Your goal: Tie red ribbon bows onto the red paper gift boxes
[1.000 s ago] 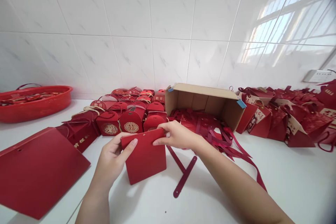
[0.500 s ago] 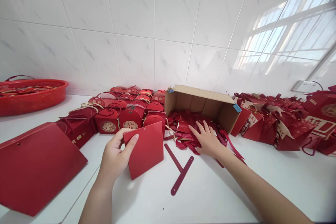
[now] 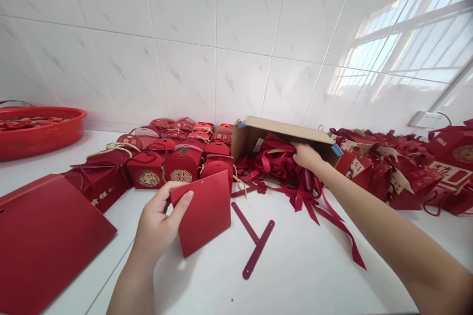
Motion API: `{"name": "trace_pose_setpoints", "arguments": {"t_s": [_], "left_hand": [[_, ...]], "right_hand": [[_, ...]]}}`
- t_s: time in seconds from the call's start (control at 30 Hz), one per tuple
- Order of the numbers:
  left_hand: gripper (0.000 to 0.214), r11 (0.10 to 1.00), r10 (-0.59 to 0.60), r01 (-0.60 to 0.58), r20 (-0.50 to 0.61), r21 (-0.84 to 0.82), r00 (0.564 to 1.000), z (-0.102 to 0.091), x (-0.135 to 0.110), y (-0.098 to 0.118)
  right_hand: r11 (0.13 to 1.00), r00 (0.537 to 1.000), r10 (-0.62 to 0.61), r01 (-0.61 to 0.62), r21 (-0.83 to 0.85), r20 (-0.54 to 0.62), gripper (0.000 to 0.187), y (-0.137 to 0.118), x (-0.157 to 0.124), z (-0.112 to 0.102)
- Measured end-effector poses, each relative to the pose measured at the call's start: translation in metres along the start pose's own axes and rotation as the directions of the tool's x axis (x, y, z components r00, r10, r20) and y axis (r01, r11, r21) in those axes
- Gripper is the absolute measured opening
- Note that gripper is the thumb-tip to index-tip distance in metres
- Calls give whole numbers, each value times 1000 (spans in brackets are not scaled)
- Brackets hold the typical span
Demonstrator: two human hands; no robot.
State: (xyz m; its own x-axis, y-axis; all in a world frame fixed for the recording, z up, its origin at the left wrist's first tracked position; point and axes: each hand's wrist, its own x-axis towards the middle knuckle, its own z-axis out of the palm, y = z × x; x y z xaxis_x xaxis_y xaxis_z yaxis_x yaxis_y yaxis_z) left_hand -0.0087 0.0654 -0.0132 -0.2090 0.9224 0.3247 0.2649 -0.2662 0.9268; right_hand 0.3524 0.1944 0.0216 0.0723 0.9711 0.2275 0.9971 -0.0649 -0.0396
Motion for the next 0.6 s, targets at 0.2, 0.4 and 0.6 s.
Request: {"name": "trace_pose_setpoints", "arguments": {"t_s": [0.2, 0.4, 0.6], "left_hand": [[33, 1000, -13, 13, -2, -5, 1000, 1, -1, 2], [30, 1000, 3, -3, -15, 4, 1000, 2, -1, 2], [31, 998, 25, -28, 47, 51, 999, -3, 4, -6]], "right_hand": [[998, 998, 35, -33, 45, -61, 31, 4, 24, -6], [997, 993, 58, -53, 53, -99, 31, -2, 26, -8], [996, 999, 24, -21, 88, -33, 32, -6, 18, -15]]}}
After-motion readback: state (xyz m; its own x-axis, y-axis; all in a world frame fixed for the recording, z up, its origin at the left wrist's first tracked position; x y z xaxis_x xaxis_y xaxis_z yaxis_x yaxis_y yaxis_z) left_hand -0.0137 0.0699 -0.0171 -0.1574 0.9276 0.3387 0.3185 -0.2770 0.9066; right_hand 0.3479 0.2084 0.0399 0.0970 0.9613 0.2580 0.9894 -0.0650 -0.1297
